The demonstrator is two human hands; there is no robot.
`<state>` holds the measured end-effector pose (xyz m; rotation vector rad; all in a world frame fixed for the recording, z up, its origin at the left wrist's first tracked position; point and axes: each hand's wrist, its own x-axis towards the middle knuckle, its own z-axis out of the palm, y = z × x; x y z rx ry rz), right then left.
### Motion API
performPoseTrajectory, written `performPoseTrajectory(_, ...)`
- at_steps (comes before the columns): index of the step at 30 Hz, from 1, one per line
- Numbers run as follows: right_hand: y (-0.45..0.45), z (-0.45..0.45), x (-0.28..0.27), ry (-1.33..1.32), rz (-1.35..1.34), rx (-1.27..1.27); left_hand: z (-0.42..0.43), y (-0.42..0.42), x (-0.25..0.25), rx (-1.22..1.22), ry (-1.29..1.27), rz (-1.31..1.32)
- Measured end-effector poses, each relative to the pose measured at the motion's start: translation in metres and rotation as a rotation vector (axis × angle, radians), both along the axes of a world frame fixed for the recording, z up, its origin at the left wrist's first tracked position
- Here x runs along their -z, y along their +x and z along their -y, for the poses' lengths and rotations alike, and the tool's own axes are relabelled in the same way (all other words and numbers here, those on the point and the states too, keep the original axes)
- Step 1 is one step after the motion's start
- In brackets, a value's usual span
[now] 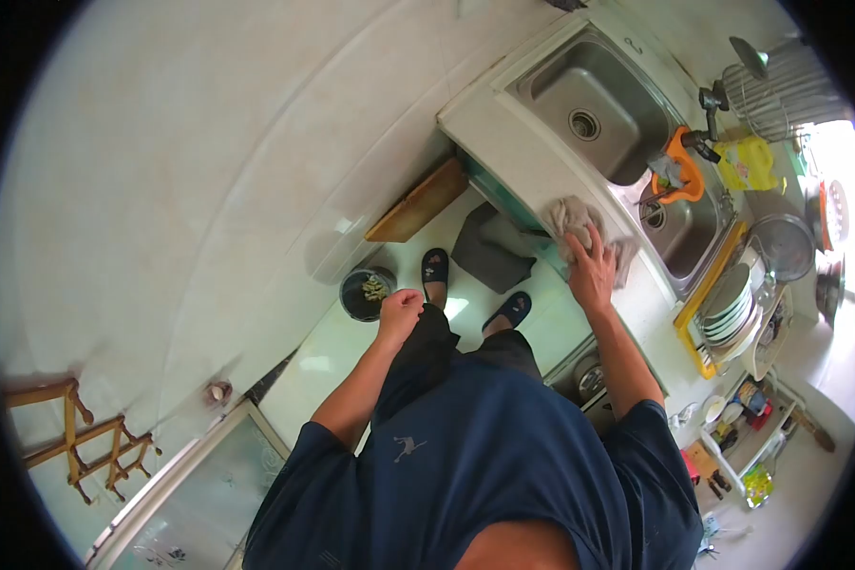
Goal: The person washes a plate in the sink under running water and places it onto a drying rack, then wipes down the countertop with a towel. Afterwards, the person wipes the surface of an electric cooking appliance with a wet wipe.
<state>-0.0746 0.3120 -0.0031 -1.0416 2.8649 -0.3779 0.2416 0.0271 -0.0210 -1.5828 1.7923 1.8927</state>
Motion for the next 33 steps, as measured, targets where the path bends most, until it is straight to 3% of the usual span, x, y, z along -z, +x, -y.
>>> performPoseTrajectory(5,-0.020,0.054,-0.011,-0.014,0.085,-0.057,-0.009,0.010,-0.004,-0.069,0.047,-0.064)
performPoseTrajectory(7,-0.034,0.104,-0.012,-0.174,0.076,-0.127,-0.003,0.020,-0.007,-0.138,0.032,-0.047)
performPoseTrajectory(9,-0.051,0.160,-0.008,-0.116,0.214,-0.007,0.006,0.042,-0.002,-0.176,0.024,-0.030)
performPoseTrajectory(11,-0.072,0.211,0.012,-0.254,0.175,0.017,0.017,0.063,-0.003,-0.291,0.041,0.021)
performPoseTrajectory(15,-0.087,0.285,0.007,-0.241,0.294,0.078,0.035,0.096,-0.012,-0.397,0.046,0.063)
performPoseTrajectory(17,-0.087,0.295,0.005,-0.087,0.326,-0.050,0.041,0.106,-0.012,-0.400,0.047,0.059)
performPoseTrajectory(20,-0.079,0.277,-0.005,0.064,0.317,-0.216,0.050,0.106,-0.006,-0.416,0.080,0.051)
performPoseTrajectory(26,-0.052,0.170,-0.026,0.057,0.314,-0.331,0.059,0.063,-0.005,-0.293,0.072,0.039)
performPoseTrajectory(31,-0.024,0.036,-0.017,0.085,0.250,-0.253,0.051,0.036,0.001,-0.208,0.092,-0.012)
performPoseTrajectory(33,-0.002,-0.055,-0.023,0.050,0.292,-0.073,0.037,0.023,0.001,-0.108,0.100,0.015)
